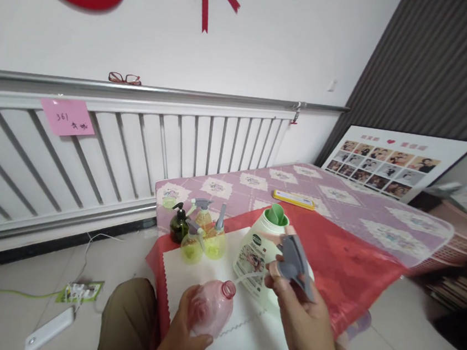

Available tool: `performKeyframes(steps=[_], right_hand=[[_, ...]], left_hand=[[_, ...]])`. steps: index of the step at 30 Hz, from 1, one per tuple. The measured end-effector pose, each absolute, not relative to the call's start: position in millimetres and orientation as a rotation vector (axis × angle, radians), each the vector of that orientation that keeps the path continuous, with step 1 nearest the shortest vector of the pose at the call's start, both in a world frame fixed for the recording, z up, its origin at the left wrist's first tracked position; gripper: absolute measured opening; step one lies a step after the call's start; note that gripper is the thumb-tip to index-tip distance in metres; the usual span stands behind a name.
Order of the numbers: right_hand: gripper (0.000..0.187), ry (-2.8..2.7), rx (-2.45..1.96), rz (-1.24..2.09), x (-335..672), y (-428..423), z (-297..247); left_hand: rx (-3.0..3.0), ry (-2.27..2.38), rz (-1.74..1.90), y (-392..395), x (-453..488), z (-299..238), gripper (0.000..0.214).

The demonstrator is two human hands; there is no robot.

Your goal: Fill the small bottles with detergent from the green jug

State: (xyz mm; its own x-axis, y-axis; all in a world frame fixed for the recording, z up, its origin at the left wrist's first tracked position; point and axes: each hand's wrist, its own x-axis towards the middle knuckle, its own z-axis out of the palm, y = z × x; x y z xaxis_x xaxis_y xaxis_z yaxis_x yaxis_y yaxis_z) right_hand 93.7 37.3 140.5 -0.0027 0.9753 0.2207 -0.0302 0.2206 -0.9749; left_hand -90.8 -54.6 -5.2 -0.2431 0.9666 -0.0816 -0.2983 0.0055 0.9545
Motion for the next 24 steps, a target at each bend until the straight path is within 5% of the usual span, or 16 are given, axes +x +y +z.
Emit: performKeyframes(steps=[13, 24], right_hand=[[0.029, -1.083, -0.938, 0.985, 98, 31, 164], [0.041, -1.511, -0.999, 1.316, 68, 33, 121]], left_hand=[[0.925, 1.198, 1.483, -53, -94, -15, 0.087], [0.976, 1.187, 1.453, -53, -99, -21, 0.091]])
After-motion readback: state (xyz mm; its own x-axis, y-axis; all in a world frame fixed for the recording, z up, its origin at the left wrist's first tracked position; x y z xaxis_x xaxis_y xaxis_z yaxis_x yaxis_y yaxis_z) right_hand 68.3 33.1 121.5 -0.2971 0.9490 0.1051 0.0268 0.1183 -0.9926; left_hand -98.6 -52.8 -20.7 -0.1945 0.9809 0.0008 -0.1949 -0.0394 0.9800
